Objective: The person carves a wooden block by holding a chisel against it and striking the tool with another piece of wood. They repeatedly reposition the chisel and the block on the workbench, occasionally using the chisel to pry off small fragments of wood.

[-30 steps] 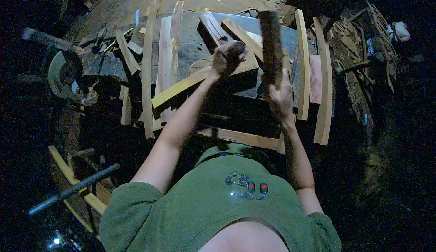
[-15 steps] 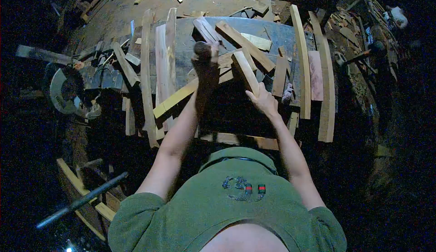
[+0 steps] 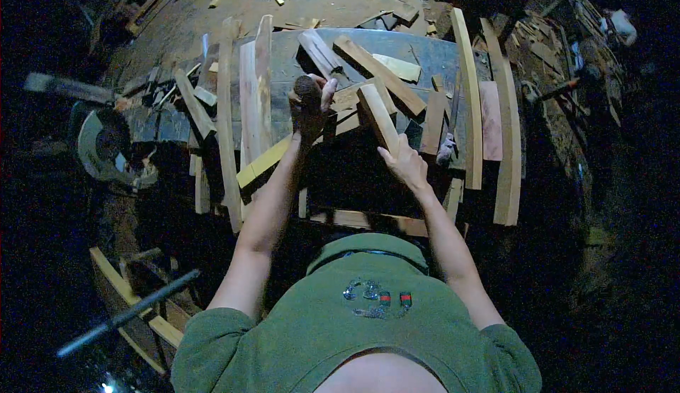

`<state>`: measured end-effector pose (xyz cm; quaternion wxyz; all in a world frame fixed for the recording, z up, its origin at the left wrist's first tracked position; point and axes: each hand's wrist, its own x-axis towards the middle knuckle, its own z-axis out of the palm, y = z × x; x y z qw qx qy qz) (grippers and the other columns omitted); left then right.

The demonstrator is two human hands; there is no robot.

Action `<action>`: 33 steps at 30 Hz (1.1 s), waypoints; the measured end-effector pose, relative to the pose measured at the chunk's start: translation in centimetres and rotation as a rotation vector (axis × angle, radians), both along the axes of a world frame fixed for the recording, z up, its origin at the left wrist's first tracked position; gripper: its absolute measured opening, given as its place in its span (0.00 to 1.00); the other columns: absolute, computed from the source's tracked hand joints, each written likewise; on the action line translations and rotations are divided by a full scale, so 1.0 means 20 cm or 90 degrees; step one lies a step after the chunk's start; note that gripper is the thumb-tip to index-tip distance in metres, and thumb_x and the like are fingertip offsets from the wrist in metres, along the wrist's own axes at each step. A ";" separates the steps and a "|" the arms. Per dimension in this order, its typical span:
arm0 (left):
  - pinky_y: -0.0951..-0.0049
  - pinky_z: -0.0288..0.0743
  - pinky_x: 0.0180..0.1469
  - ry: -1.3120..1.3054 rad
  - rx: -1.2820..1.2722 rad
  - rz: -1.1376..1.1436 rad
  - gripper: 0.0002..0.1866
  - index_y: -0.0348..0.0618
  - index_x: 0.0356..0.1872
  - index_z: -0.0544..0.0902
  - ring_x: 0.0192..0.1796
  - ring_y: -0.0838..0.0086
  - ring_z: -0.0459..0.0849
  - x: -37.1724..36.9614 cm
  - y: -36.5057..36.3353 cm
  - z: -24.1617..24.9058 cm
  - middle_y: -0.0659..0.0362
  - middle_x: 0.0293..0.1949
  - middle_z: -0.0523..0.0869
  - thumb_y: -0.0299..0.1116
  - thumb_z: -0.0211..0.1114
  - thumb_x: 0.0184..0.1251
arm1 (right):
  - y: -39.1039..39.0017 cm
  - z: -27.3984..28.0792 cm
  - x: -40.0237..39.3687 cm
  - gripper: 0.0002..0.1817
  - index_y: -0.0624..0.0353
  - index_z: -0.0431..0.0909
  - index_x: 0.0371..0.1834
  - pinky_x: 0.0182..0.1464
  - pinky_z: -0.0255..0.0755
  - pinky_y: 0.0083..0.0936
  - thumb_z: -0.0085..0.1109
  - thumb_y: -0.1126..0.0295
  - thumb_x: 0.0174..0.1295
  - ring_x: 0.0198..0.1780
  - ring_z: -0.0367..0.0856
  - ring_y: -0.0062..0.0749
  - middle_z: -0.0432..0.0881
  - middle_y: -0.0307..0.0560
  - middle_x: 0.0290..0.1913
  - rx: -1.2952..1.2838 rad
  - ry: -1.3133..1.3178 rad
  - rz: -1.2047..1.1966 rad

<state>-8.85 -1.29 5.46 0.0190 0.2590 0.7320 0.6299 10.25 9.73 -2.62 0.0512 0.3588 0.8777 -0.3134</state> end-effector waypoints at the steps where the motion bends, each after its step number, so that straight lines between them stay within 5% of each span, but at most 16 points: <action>1: 0.78 0.65 0.22 0.008 -0.037 0.003 0.11 0.41 0.22 0.75 0.19 0.83 0.72 -0.02 0.00 -0.03 0.65 0.15 0.74 0.34 0.64 0.59 | 0.00 0.00 -0.01 0.29 0.55 0.61 0.45 0.37 0.73 0.51 0.54 0.42 0.55 0.38 0.79 0.62 0.80 0.65 0.33 -0.005 0.006 0.005; 6: 0.75 0.65 0.23 0.011 0.007 0.032 0.11 0.40 0.22 0.73 0.20 0.79 0.72 -0.02 0.00 -0.07 0.62 0.15 0.74 0.32 0.63 0.59 | 0.03 0.02 -0.01 0.30 0.56 0.59 0.44 0.40 0.71 0.51 0.53 0.42 0.55 0.42 0.77 0.63 0.79 0.69 0.36 -0.021 -0.038 0.023; 8: 0.73 0.66 0.23 -0.040 0.027 0.011 0.10 0.40 0.22 0.73 0.20 0.76 0.73 -0.01 0.01 -0.10 0.60 0.16 0.74 0.32 0.62 0.59 | 0.05 -0.07 -0.01 0.30 0.60 0.62 0.41 0.36 0.72 0.42 0.56 0.42 0.55 0.35 0.81 0.53 0.80 0.60 0.31 0.000 0.008 0.029; 10: 0.69 0.67 0.26 0.218 -0.059 0.027 0.10 0.40 0.23 0.72 0.21 0.68 0.73 0.00 0.04 -0.09 0.56 0.19 0.75 0.32 0.62 0.58 | 0.16 -0.12 -0.07 0.32 0.63 0.69 0.39 0.39 0.71 0.37 0.58 0.41 0.52 0.37 0.80 0.48 0.79 0.61 0.33 -0.242 0.120 0.040; 11: 0.68 0.69 0.28 0.246 -0.035 0.002 0.08 0.40 0.25 0.73 0.23 0.63 0.74 0.03 0.03 -0.06 0.54 0.21 0.76 0.32 0.61 0.57 | 0.17 -0.09 -0.07 0.26 0.65 0.71 0.33 0.30 0.65 0.23 0.60 0.48 0.57 0.27 0.66 0.20 0.70 0.37 0.25 -0.225 0.167 0.004; 12: 0.69 0.71 0.30 0.169 -0.089 -0.013 0.08 0.39 0.26 0.75 0.24 0.63 0.76 0.02 0.02 -0.10 0.53 0.22 0.77 0.32 0.61 0.57 | 0.16 0.10 -0.10 0.30 0.67 0.72 0.38 0.41 0.70 0.32 0.60 0.45 0.53 0.39 0.78 0.38 0.80 0.56 0.34 -0.228 0.186 -0.012; 14: 0.69 0.73 0.32 0.192 -0.081 -0.003 0.07 0.39 0.27 0.76 0.27 0.61 0.79 0.03 0.03 -0.10 0.53 0.23 0.78 0.32 0.62 0.56 | 0.07 0.42 -0.12 0.28 0.67 0.72 0.41 0.41 0.70 0.32 0.63 0.50 0.52 0.38 0.78 0.37 0.80 0.54 0.33 -0.189 0.449 -0.044; 17: 0.63 0.71 0.29 0.297 -0.017 0.007 0.10 0.39 0.26 0.74 0.28 0.59 0.79 0.01 0.02 -0.15 0.51 0.24 0.78 0.34 0.63 0.56 | 0.14 0.33 0.03 0.24 0.68 0.71 0.42 0.34 0.68 0.24 0.60 0.55 0.57 0.31 0.72 0.27 0.77 0.43 0.32 -0.294 0.549 0.016; 22: 0.62 0.74 0.32 0.293 -0.001 -0.089 0.10 0.40 0.34 0.77 0.32 0.53 0.81 0.04 -0.03 -0.09 0.49 0.28 0.80 0.30 0.64 0.50 | -0.06 0.56 0.08 0.20 0.70 0.72 0.42 0.35 0.70 0.30 0.59 0.62 0.56 0.31 0.75 0.34 0.77 0.49 0.32 0.096 0.049 0.180; 23: 0.62 0.74 0.32 0.286 0.009 -0.096 0.10 0.40 0.34 0.77 0.32 0.53 0.81 0.04 -0.02 -0.11 0.49 0.28 0.80 0.30 0.64 0.50 | -0.17 0.55 0.07 0.22 0.70 0.70 0.49 0.36 0.70 0.37 0.58 0.67 0.54 0.32 0.77 0.44 0.77 0.57 0.32 0.324 0.304 0.218; 28: 0.62 0.75 0.32 0.299 0.042 -0.069 0.11 0.40 0.33 0.77 0.33 0.54 0.81 0.03 0.01 -0.14 0.48 0.28 0.81 0.33 0.65 0.51 | -0.22 0.53 0.11 0.24 0.69 0.67 0.53 0.37 0.70 0.39 0.57 0.67 0.54 0.33 0.77 0.47 0.77 0.59 0.34 0.285 0.160 0.187; 29: 0.62 0.72 0.30 0.260 0.010 -0.076 0.11 0.45 0.33 0.77 0.31 0.60 0.80 0.04 0.03 -0.18 0.54 0.30 0.78 0.34 0.65 0.48 | -0.23 0.53 0.12 0.25 0.69 0.67 0.54 0.37 0.70 0.40 0.57 0.67 0.54 0.34 0.77 0.47 0.77 0.60 0.34 0.277 0.134 0.169; 33: 0.62 0.75 0.32 0.250 0.027 -0.125 0.13 0.40 0.33 0.76 0.33 0.54 0.82 0.07 0.00 -0.16 0.48 0.28 0.81 0.34 0.66 0.49 | -0.26 0.53 0.15 0.28 0.68 0.64 0.58 0.38 0.70 0.41 0.56 0.67 0.54 0.35 0.77 0.50 0.78 0.62 0.35 0.243 0.039 0.097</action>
